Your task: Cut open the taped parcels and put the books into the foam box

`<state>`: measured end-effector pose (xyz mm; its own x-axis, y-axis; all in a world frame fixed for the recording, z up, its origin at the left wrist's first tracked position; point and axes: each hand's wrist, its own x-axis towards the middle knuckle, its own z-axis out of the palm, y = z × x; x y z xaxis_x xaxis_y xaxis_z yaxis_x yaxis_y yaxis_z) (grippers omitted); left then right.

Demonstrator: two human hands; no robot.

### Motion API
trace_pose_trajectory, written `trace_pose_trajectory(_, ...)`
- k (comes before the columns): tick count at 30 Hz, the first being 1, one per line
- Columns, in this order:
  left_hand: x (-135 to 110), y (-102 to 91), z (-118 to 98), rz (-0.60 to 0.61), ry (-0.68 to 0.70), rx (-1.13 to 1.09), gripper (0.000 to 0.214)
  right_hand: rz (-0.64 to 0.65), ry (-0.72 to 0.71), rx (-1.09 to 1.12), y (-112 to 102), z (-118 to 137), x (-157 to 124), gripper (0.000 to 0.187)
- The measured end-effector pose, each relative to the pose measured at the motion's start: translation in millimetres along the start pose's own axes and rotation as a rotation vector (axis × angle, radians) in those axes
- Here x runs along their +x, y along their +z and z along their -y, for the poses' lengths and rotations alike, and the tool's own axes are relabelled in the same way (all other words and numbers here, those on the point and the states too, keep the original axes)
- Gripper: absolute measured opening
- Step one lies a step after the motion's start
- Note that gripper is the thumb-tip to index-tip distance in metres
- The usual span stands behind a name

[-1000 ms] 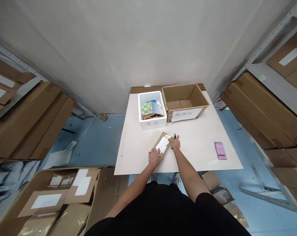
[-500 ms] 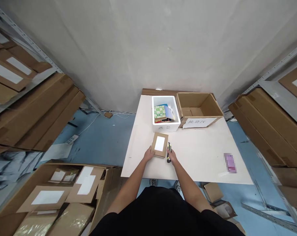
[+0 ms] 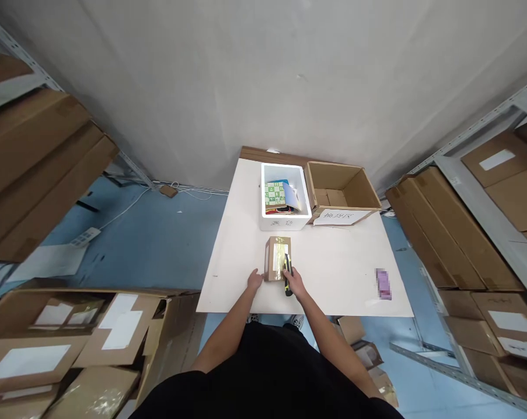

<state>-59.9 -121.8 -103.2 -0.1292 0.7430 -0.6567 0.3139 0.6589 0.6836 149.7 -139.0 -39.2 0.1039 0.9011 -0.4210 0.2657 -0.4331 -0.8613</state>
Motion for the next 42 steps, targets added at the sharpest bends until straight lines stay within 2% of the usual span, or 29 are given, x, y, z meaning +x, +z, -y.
trace_pose_trajectory(2,4.3,-19.0,-3.6,-0.075,0.065,0.056,0.072,-0.005,0.0,-0.036,12.9,-1.6,-0.8,0.063)
trace_pose_trajectory(3,7.8,-30.2,-10.7,-0.092,0.152,0.114,0.073,-0.012,0.003,-0.055,17.5,-1.7,0.3,0.063)
trace_pose_trajectory(4,12.0,-41.2,-21.3,-0.094,0.297,0.205,0.073,-0.018,0.007,-0.075,20.4,-1.1,2.0,0.063)
trace_pose_trajectory(6,22.5,-59.1,-50.7,0.059,0.589,0.438,0.085,-0.01,0.02,-0.116,20.9,1.9,6.4,0.06)
trace_pose_trajectory(7,28.0,-64.4,-67.3,0.168,0.684,0.563,0.1,-0.001,0.026,-0.133,19.1,4.1,8.3,0.058)
trace_pose_trajectory(9,37.1,-66.0,-97.4,0.354,0.766,0.785,0.13,0.024,0.028,-0.145,13.8,9.4,11.1,0.054)
trace_pose_trajectory(12,40.2,-49.8,-118.8,0.387,0.718,0.935,0.146,0.022,0.042,-0.15,6.1,19.4,13.9,0.047)
trace_pose_trajectory(15,30.8,-24.1,-111.3,0.309,0.682,0.917,0.145,-0.026,0.111,-0.172,-1.0,33.6,21.0,0.038)
trace_pose_trajectory(17,22.5,-8.7,-101.9,0.256,0.655,0.869,0.143,-0.024,0.145,-0.261,-6.0,45.6,30.1,0.033)
trace_pose_trajectory(21,14.5,9.6,-96.6,0.248,0.572,0.804,0.141,0.041,0.02,-0.603,-11.4,70.6,55.7,0.044)
trace_pose_trajectory(24,15.6,13.3,-100.0,0.254,0.535,0.794,0.141,0.106,-0.006,-0.808,-7.6,85.5,73.3,0.051)
trace_pose_trajectory(27,17.0,13.2,-99.8,0.25,0.528,0.779,0.142,0.141,0.014,-0.9,-1.5,93.5,83.6,0.051)
trace_pose_trajectory(32,17.9,13.6,-96.2,0.254,0.521,0.805,0.139,0.138,-0.002,-0.925,5.8,93.1,84.3,0.046)
trace_pose_trajectory(36,19.4,15.9,-96.3,0.248,0.523,0.764,0.14,0.092,0.047,-0.942,12.4,92.4,82.1,0.043)
trace_pose_trajectory(42,19.6,23.0,-102.1,0.234,0.475,0.873,0.147,0.103,0.11,-0.967,17.6,102.9,89.0,0.042)
